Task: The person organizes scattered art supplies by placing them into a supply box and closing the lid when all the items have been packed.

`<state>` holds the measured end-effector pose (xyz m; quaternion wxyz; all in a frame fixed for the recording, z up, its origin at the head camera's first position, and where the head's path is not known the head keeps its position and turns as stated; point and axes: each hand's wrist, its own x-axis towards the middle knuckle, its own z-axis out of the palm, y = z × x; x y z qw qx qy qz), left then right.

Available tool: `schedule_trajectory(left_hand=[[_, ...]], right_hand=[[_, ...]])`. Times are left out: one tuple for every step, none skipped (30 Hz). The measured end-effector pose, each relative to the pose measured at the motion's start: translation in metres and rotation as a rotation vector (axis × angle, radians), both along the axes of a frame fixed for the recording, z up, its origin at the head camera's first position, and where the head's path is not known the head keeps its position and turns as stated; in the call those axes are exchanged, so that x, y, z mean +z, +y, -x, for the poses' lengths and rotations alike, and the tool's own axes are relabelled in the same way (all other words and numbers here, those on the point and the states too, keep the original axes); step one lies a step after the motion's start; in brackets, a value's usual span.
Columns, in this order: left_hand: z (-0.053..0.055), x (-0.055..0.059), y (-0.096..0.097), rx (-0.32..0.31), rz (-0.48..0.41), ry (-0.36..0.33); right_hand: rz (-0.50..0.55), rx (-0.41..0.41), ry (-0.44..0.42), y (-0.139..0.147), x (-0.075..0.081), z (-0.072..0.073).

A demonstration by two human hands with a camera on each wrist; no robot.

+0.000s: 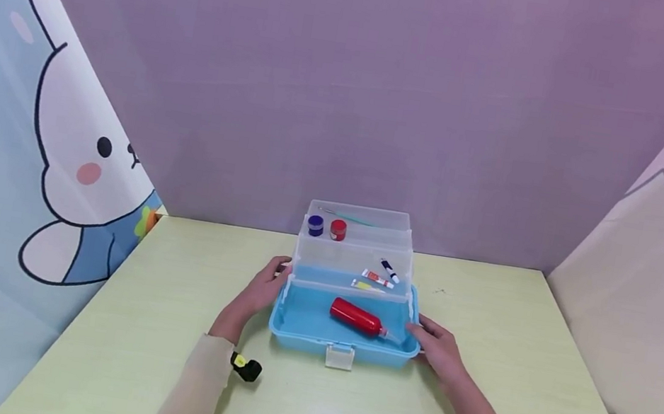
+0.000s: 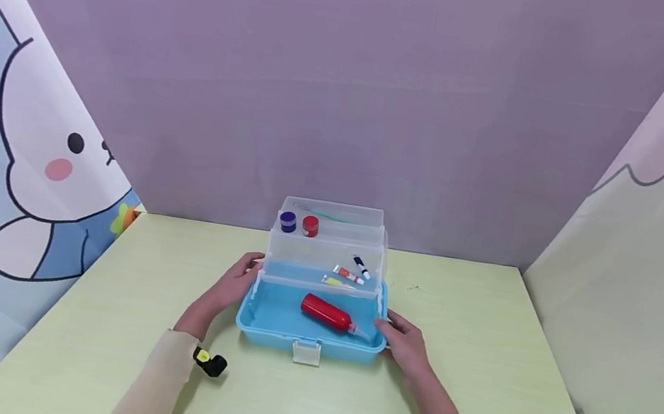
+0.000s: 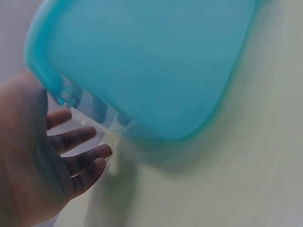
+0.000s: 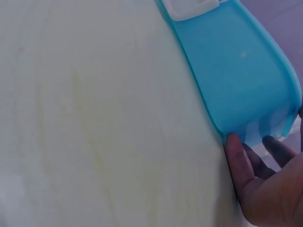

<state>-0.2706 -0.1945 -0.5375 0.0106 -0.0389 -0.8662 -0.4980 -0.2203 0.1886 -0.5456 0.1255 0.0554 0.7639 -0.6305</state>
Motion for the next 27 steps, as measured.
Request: schedule_trajectory(left_hand=[[0.001, -0.001, 0.000, 0.005, -0.009, 0.004], [0.001, -0.003, 0.000, 0.008, -0.017, 0.005], [0.001, -0.003, 0.001, 0.012, -0.026, 0.006], [0.002, -0.004, 0.001, 0.018, -0.038, 0.007], [0.002, -0.004, 0.002, 0.022, -0.058, 0.002], [0.002, -0.003, 0.002, 0.023, -0.071, -0.002], [0.003, -0.003, 0.003, 0.023, -0.076, -0.011], [0.003, -0.003, 0.003, 0.017, -0.083, -0.021], [0.003, -0.003, 0.003, 0.010, -0.088, -0.033], [0.003, -0.002, 0.003, 0.002, -0.088, -0.049], [0.003, -0.001, 0.003, -0.009, -0.089, -0.066], [0.003, 0.000, 0.003, -0.018, -0.086, -0.082], [0.003, 0.002, 0.003, -0.025, -0.084, -0.101], [0.002, 0.004, 0.003, -0.027, -0.087, -0.118], [0.002, 0.006, 0.003, -0.029, -0.084, -0.131], [0.002, 0.008, 0.004, -0.030, -0.084, -0.141], [0.002, 0.011, 0.004, -0.032, -0.082, -0.149], [0.003, 0.013, 0.004, -0.031, -0.082, -0.159], [0.004, 0.015, 0.004, -0.033, -0.082, -0.163], [0.006, 0.017, 0.004, -0.031, -0.086, -0.174], [0.008, 0.018, 0.004, -0.032, -0.094, -0.191], [0.010, 0.020, 0.004, -0.031, -0.104, -0.212], [0.012, 0.022, 0.004, -0.027, -0.120, -0.237], [0.014, 0.023, 0.004, -0.021, -0.137, -0.262], [0.016, 0.024, 0.003, -0.014, -0.156, -0.289], [0.018, 0.025, 0.003, -0.004, -0.177, -0.320], [0.020, 0.026, 0.002, -0.002, -0.206, -0.344]], right_hand=[[0.000, 0.002, 0.003, 0.000, 0.000, 0.001], [0.001, 0.003, 0.003, 0.000, 0.000, 0.001], [0.004, 0.004, 0.002, 0.000, 0.000, 0.002], [0.005, 0.001, 0.000, 0.000, 0.001, 0.002], [0.010, -0.005, -0.003, 0.001, 0.001, 0.003], [0.012, -0.011, -0.009, 0.001, 0.002, 0.004], [0.019, -0.016, -0.016, 0.002, 0.002, 0.005], [0.029, -0.023, -0.023, 0.003, 0.003, 0.006], [0.038, -0.032, -0.030, 0.004, 0.004, 0.007], [0.042, -0.037, -0.031, 0.004, 0.005, 0.008], [0.039, -0.036, -0.028, 0.005, 0.006, 0.009], [0.034, -0.031, -0.022, 0.005, 0.008, 0.010], [0.033, -0.026, -0.014, 0.006, 0.010, 0.012], [0.031, -0.023, -0.005, 0.006, 0.013, 0.014], [0.035, -0.020, 0.001, 0.007, 0.016, 0.016], [0.043, -0.014, 0.007, 0.007, 0.019, 0.020], [0.061, -0.012, 0.004, 0.008, 0.022, 0.024], [0.085, -0.007, -0.005, 0.009, 0.025, 0.028], [0.114, 0.000, -0.021, 0.011, 0.028, 0.033], [0.139, 0.008, -0.037, 0.012, 0.030, 0.038], [0.163, 0.018, -0.055, 0.013, 0.034, 0.043], [0.180, 0.029, -0.072, 0.014, 0.036, 0.048], [0.192, 0.042, -0.089, 0.015, 0.039, 0.054], [0.200, 0.057, -0.103, 0.016, 0.042, 0.059], [0.214, 0.068, -0.116, 0.017, 0.044, 0.065], [0.221, 0.075, -0.128, 0.018, 0.047, 0.070], [0.226, 0.084, -0.137, 0.019, 0.049, 0.075]])
